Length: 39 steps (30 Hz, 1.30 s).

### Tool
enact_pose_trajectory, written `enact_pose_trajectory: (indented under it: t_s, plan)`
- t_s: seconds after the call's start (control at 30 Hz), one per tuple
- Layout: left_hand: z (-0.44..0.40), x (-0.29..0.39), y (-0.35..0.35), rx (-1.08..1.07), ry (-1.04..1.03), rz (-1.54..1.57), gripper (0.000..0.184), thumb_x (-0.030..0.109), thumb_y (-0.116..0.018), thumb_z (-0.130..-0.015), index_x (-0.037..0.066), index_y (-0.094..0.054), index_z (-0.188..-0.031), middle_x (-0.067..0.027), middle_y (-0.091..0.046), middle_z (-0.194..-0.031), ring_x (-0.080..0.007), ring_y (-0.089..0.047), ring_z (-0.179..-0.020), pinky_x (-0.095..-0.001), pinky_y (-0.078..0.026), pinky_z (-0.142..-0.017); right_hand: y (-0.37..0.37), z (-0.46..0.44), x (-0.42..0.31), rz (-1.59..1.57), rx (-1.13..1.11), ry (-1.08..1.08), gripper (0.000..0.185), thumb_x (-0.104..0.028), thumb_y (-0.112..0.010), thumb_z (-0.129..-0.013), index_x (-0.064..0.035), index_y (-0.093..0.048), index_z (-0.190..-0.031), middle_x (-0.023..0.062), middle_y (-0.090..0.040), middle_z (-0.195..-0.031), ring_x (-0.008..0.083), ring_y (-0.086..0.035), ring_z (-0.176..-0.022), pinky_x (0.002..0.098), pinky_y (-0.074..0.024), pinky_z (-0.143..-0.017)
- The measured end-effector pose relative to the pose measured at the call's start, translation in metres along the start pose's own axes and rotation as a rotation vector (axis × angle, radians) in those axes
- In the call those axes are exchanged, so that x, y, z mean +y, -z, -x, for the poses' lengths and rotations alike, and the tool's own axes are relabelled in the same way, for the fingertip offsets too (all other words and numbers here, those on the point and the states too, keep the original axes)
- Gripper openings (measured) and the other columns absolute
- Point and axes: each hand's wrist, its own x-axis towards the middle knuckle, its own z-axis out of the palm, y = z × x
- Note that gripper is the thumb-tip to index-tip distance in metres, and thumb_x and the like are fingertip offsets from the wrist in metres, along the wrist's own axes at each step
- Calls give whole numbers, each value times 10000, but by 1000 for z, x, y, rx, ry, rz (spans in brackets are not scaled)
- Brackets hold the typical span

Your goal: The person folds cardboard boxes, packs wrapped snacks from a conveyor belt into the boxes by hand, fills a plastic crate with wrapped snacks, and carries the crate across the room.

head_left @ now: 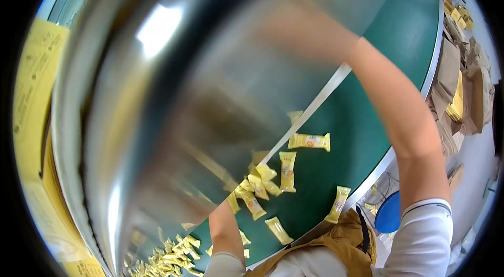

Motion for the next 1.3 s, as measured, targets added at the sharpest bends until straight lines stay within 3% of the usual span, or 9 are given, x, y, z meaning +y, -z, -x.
enact_pose_trajectory:
  t_s: [0.3,0.47,0.6,0.7,0.8,0.87,1.03,1.13,1.3]
  plan:
    - [-87,214,-41,-253,-167,107,494,365,-484,-1001,77,-481,-1402,-217,-469,-1450,-422,-506,-1268,-459,-459,-1013,21,-28,52,-168,-62,-41,456,-401,-454,-952,-133,-644,-1268,136,-664,-1254,309,-656,-1115,398,-523,-924]
    - [-97,289,-19,-250,-395,161,506,372,-478,-1002,78,-472,-1414,-221,-490,-1429,-415,-516,-1258,-453,-461,-1010,23,-64,184,-473,-25,32,658,-563,-438,-973,-98,-494,-1435,118,-531,-1441,294,-502,-1315,394,-375,-1106]
    - [-142,402,-15,-240,-671,316,516,378,-473,-1003,79,-465,-1423,-225,-506,-1412,-410,-524,-1250,-448,-463,-1008,4,-75,310,-1934,178,-242,716,-580,-420,-992,-10,-497,-1417,165,-529,-1415,280,-489,-1307,388,-368,-1103]
    - [-183,495,-40,-331,-791,354,524,383,-469,-1003,79,-460,-1430,-228,-518,-1400,-406,-530,-1244,-444,-464,-1007,12,-38,289,-1673,534,-295,718,-564,-495,-967,4,-496,-1406,163,-546,-1389,264,-493,-1287,381,-357,-1109]
    - [-198,548,-68,-502,-798,270,531,387,-466,-1004,80,-455,-1437,-230,-530,-1387,-402,-536,-1239,-440,-465,-1005,-19,-18,302,-1266,621,-273,555,-380,-641,-924,-44,-566,-1358,105,-593,-1330,219,-521,-1241,341,-380,-1074]
    - [-188,559,-84,-547,-830,234,536,390,-463,-1005,80,-451,-1442,-232,-538,-1379,-399,-540,-1235,-437,-466,-1004,-18,-24,294,-1116,638,-84,496,-270,-675,-874,-38,-612,-1307,133,-620,-1277,234,-571,-1168,330,-416,-1037]
    - [-148,562,-78,-312,-896,-63,546,416,-435,-988,124,-443,-1450,-194,-546,-1388,-408,-605,-1137,-465,-475,-989,-33,-41,294,-933,794,-252,414,-157,-610,-800,-1,-685,-1176,203,-630,-1192,301,-605,-1118,351,-473,-983]
    - [-138,560,-66,-359,-684,-278,510,347,-444,-965,122,-462,-1423,-189,-547,-1383,-389,-606,-1149,-478,-483,-979,-22,-27,281,-867,745,-233,438,-134,-586,-790,3,-670,-1198,223,-620,-1218,328,-608,-1118,363,-460,-1010]
    - [-110,531,-38,-429,-589,-414,392,258,-489,-934,95,-552,-1285,-211,-693,-1044,-412,-659,-987,-487,-514,-910,-25,37,239,-679,738,-344,547,-199,-652,-782,-24,-558,-1291,225,-464,-1288,368,-495,-1203,396,-435,-1044]
